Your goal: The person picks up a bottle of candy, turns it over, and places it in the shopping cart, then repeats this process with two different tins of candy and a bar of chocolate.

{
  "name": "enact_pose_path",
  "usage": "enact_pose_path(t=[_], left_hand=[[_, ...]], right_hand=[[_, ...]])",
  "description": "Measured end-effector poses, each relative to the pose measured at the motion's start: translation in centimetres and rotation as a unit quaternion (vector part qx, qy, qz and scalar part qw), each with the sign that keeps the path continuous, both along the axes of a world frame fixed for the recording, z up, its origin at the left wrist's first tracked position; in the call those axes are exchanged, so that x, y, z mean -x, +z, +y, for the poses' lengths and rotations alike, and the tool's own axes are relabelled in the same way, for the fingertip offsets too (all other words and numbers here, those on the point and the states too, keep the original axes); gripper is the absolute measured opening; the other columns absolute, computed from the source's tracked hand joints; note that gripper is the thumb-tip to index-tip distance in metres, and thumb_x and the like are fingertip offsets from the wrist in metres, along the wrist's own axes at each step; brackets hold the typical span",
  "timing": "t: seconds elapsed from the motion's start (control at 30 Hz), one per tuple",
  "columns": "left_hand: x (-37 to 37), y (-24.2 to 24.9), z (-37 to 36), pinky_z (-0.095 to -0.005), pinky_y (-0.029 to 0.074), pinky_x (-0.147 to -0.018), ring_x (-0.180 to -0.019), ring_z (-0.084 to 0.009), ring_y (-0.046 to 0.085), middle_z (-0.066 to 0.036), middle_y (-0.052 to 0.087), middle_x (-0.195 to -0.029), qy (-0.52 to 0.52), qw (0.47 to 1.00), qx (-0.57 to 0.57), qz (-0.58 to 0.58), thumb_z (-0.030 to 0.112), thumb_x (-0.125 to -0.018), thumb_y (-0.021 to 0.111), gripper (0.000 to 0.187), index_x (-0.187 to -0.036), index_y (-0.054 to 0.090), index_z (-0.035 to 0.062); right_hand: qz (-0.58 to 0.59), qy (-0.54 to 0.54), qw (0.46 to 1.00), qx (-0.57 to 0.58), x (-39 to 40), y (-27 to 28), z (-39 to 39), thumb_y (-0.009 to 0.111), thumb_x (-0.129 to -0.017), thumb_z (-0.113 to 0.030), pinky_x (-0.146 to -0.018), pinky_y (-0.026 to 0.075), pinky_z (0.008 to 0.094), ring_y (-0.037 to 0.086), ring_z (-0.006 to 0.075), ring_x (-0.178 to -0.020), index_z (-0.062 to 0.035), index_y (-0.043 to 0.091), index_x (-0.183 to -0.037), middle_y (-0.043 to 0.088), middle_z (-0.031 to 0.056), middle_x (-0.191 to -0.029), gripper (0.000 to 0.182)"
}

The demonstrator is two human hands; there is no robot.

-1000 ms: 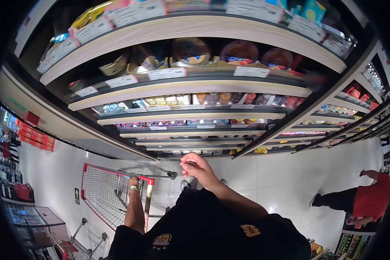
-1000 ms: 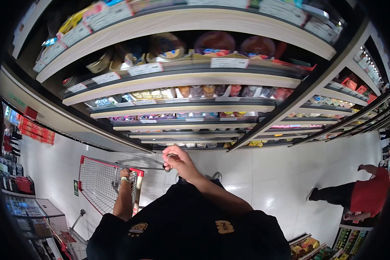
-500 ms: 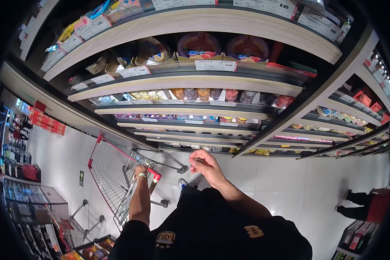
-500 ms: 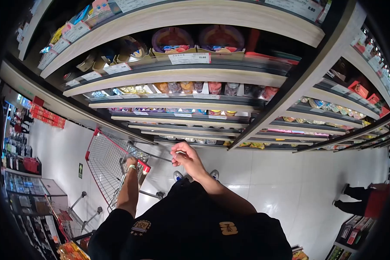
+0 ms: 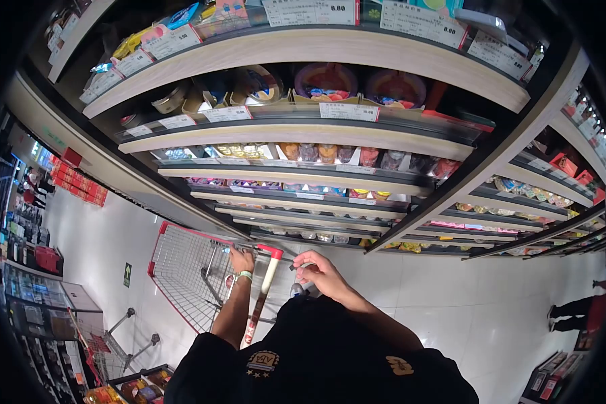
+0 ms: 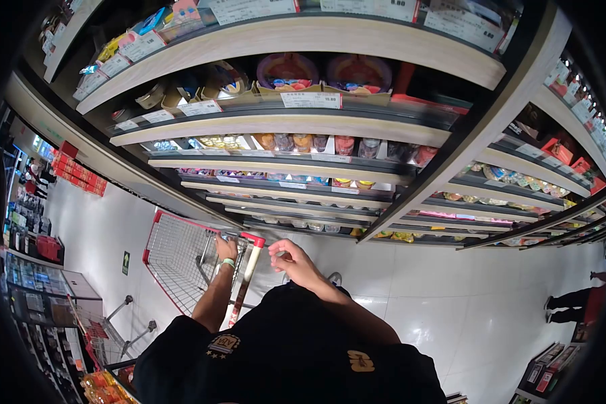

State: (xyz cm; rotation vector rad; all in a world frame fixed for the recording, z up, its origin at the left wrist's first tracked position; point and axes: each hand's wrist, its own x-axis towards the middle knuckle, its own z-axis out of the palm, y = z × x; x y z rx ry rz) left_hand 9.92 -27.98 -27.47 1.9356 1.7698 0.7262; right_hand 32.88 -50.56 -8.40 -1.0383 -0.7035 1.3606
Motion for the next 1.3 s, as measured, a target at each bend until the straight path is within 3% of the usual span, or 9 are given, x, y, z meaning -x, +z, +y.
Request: enact_pose_path(t=[0.1,0.23,0.53,0.7,0.8,0.93,1.0,1.2,1.3], left_hand=[[-2.4,2.9,0.9,-0.0478,0.044,-0.097,-0.108,-0.0452,0.057,-0.030,0.056,-0.120,-0.011,0.995,-0.092,-0.028,0.005,-0.086,0.054,0.044,-0.128,0.046,-0.0071],[-6.5,18.9,2.9,-0.0340,0.048,-0.085,-0.095,-0.0262,0.061,-0.016,0.061,-0.110,-0.094,0.951,-0.190,-0.227,-0.005,-0.087,0.053,0.027,-0.113,0.058,-0.0005],[-15.1,44.5,5.9,-0.0344,0.052,-0.085,-0.099,-0.0300,0.067,-0.017,0.067,-0.113,-0.395,0.782,-0.428,-0.224,-0.012,-0.083,0.056,0.026,-0.105,0.066,-0.0030],[-19.0,47.2,8.6,-0.0434,0.052,-0.078,-0.093,-0.0407,0.065,-0.023,0.068,-0.103,-0.386,0.792,-0.441,-0.170,0.001,-0.088,0.061,0.017,-0.103,0.066,-0.0025],[-20.7,47.7,10.4,-0.0536,0.051,-0.073,-0.078,-0.0464,0.063,-0.029,0.064,-0.077,-0.398,0.843,-0.362,-0.001,0.018,-0.090,0.057,0.025,-0.080,0.064,-0.0040],[-21.7,47.3,11.8,-0.0536,0.051,-0.075,-0.082,-0.0473,0.063,-0.030,0.064,-0.082,-0.422,0.826,-0.373,0.009,0.020,-0.088,0.059,0.027,-0.081,0.066,-0.0045],[-21.7,47.4,11.8,-0.0500,0.049,-0.083,-0.097,-0.0467,0.061,-0.025,0.067,-0.105,-0.423,0.855,-0.289,0.087,0.012,-0.090,0.060,0.026,-0.114,0.061,0.0012],[-21.3,48.1,11.0,-0.0524,0.049,-0.076,-0.087,-0.0494,0.061,-0.030,0.064,-0.086,-0.469,0.843,-0.263,-0.014,0.012,-0.084,0.067,0.021,-0.087,0.065,-0.0080],[-20.6,50.0,8.7,-0.0534,0.047,-0.073,-0.086,-0.0502,0.059,-0.031,0.063,-0.085,-0.432,0.863,-0.258,0.046,0.009,-0.082,0.070,0.019,-0.084,0.063,-0.0093]], right_hand=[[-0.002,-0.019,1.000,0.018,-0.7,-0.4,-0.2,0.061,-0.095,-0.003,-0.080,0.055,0.0308,0.062,0.0146,-0.091,-0.0045,0.056,-0.120,0.058,0.0066,-0.113,0.025],[-0.003,-0.059,0.998,0.035,-1.2,-1.0,-0.3,0.060,-0.093,0.000,-0.081,0.055,0.0306,0.063,0.0147,-0.095,-0.0056,0.058,-0.119,0.060,0.0047,-0.112,0.026],[-0.069,-0.049,0.995,0.057,-0.4,-0.4,0.3,0.059,-0.096,-0.005,-0.083,0.055,0.0319,0.063,0.0161,-0.096,-0.0052,0.059,-0.120,0.061,0.0066,-0.117,0.023],[-0.083,-0.064,0.992,0.074,-0.8,0.2,-0.5,0.059,-0.092,0.000,-0.080,0.055,0.0300,0.062,0.0130,-0.093,-0.0032,0.059,-0.118,0.060,0.0068,-0.116,0.026],[-0.096,-0.061,0.992,0.052,-0.9,-0.4,-1.0,0.059,-0.096,-0.005,-0.082,0.055,0.0311,0.064,0.0163,-0.096,-0.0060,0.059,-0.119,0.059,0.0046,-0.114,0.023],[-0.071,-0.070,0.994,0.047,-0.7,-0.7,-1.0,0.059,-0.096,-0.005,-0.082,0.055,0.0312,0.064,0.0161,-0.097,-0.0059,0.059,-0.118,0.059,0.0043,-0.114,0.022],[-0.071,-0.068,0.994,0.054,-0.6,-0.8,-1.0,0.058,-0.096,-0.005,-0.082,0.055,0.0310,0.064,0.0158,-0.096,-0.0060,0.059,-0.118,0.059,0.0040,-0.114,0.022],[-0.055,-0.070,0.995,0.050,-0.2,-0.7,-0.9,0.058,-0.092,-0.001,-0.079,0.053,0.0283,0.063,0.0124,-0.095,-0.0061,0.059,-0.118,0.060,0.0030,-0.115,0.026],[-0.057,-0.066,0.995,0.047,-0.1,-0.3,-0.8,0.058,-0.093,-0.001,-0.079,0.053,0.0282,0.062,0.0124,-0.095,-0.0056,0.058,-0.118,0.060,0.0032,-0.114,0.026]])
